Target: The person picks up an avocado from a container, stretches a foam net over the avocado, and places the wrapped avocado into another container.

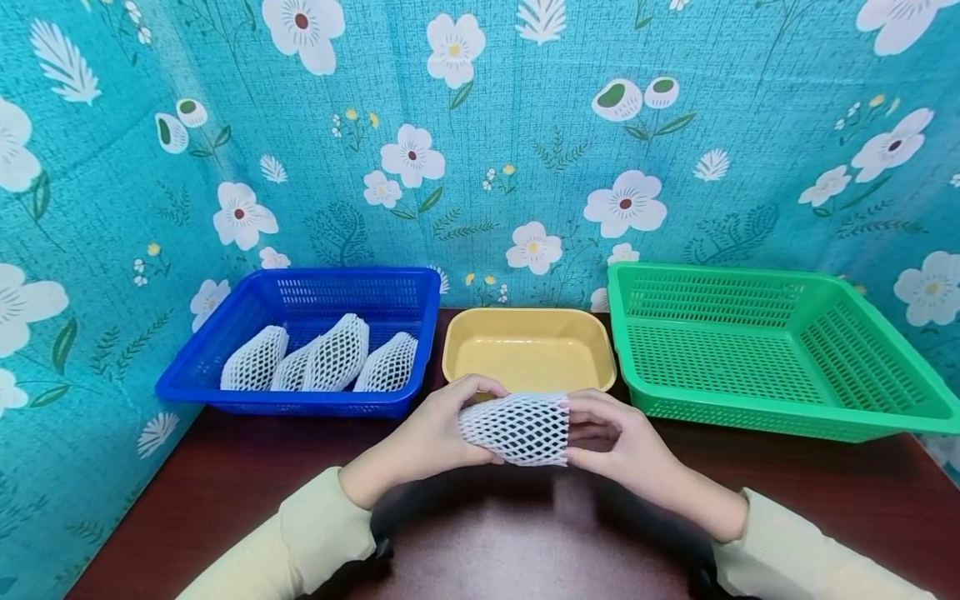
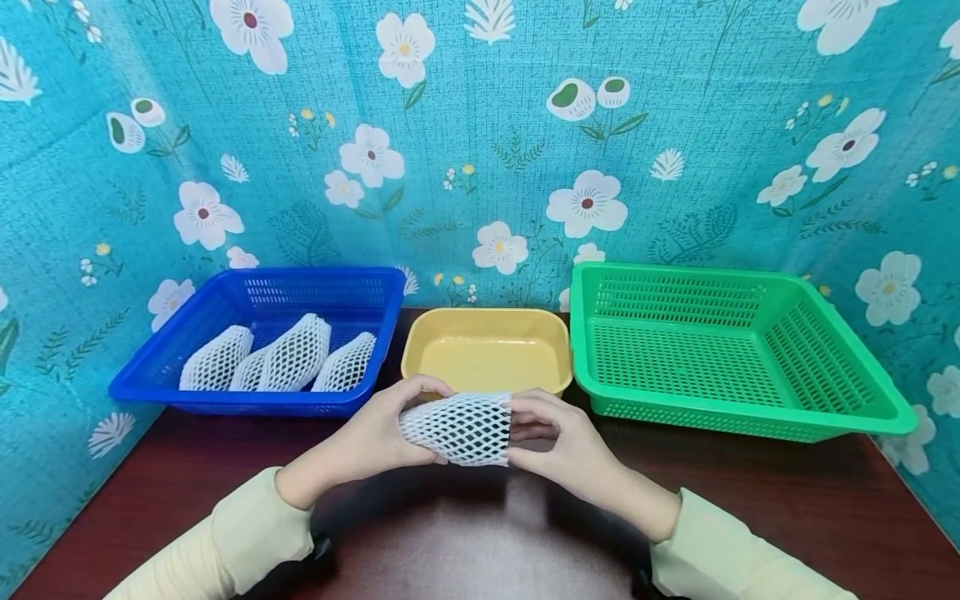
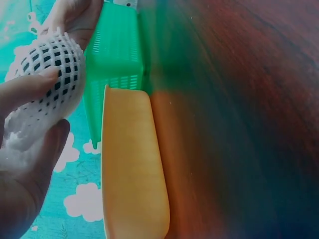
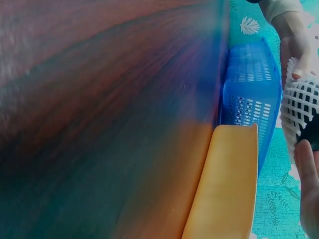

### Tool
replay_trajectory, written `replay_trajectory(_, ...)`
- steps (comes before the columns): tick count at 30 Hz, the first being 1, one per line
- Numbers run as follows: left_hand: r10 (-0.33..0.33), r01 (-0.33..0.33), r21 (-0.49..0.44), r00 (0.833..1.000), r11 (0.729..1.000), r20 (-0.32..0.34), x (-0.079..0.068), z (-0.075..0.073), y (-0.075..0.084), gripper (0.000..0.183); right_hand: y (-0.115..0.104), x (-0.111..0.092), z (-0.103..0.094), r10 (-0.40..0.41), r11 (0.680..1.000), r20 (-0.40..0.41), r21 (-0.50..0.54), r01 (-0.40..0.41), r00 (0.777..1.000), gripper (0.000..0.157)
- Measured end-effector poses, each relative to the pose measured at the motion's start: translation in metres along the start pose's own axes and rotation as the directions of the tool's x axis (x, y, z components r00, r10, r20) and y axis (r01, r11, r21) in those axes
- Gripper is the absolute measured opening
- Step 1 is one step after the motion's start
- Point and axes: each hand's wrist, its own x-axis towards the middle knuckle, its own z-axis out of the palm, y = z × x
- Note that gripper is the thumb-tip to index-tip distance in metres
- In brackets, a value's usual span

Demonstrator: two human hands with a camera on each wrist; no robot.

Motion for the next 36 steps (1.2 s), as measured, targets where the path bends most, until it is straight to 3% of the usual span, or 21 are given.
replay_trajectory(6, -0.025, 0.024, -0.063, 1.000, 0.998, -0.018, -0.0035, 0.0005, 0.0031, 0.069, -0.0036, -0.0041, 0.0019, 0.057, 0.997, -0.046, 0.060, -0.054, 0.997, 0.043)
replay_trajectory(14, -0.062, 0.070, -0.156, 0.997, 0.985, 0.051, -0.0050, 0.0040, 0.0018, 0.078, -0.0051, -0.0059, 0.0054, 0.129, 0.989, -0.061, 0.080, -0.124, 0.990, 0.032)
replay_trajectory(26, -0.021, 0.028, -0.160, 0.999, 0.987, 0.049, -0.0046, 0.0085, -0.0002, 0.083, -0.0082, -0.0034, 0.0089, 0.181, 0.983, -0.047, 0.013, -0.181, 0.982, 0.027)
replay_trajectory(30, -0.016, 0.022, -0.124, 0.999, 0.992, 0.046, -0.0046, 0.0082, -0.0013, 0.080, -0.0086, -0.0018, 0.0082, 0.175, 0.984, -0.024, -0.026, -0.176, 0.984, 0.028)
replay_trajectory(36, 0.014, -0.009, -0.102, 0.999, 0.995, 0.045, -0.0047, 0.0059, -0.0021, 0.077, -0.0087, 0.0035, 0.0038, 0.070, 0.988, -0.007, -0.136, -0.070, 0.998, 0.029)
